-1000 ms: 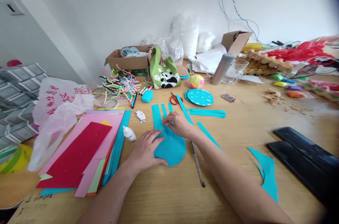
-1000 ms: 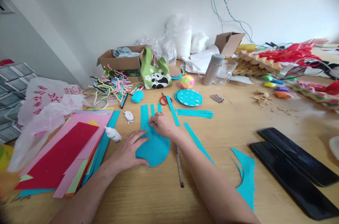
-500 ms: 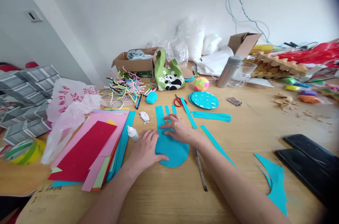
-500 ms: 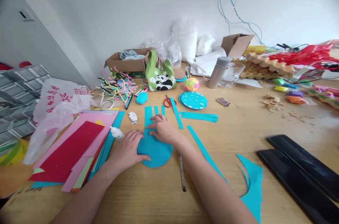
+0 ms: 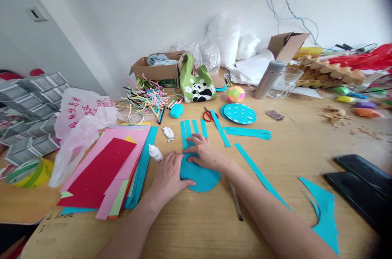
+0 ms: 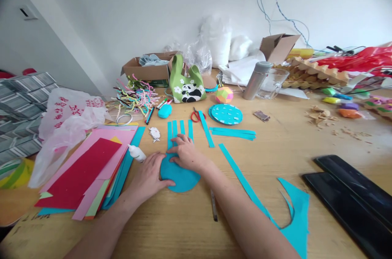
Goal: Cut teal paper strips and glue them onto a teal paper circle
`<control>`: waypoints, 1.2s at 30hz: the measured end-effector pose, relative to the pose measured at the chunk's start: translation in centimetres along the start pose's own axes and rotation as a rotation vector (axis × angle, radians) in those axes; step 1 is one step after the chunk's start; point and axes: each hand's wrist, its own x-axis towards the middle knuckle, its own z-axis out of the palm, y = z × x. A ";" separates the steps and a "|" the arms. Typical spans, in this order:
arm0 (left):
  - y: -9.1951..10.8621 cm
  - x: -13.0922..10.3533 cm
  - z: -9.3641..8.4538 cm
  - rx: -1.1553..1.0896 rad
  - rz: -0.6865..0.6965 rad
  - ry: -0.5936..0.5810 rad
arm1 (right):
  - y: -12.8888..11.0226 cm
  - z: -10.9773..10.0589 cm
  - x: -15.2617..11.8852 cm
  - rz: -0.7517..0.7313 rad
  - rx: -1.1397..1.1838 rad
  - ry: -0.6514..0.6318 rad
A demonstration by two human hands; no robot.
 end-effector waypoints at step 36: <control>-0.7 0.0 -0.4 0.048 0.114 -0.033 | 1.3 -0.4 0.0 0.045 -0.015 -0.012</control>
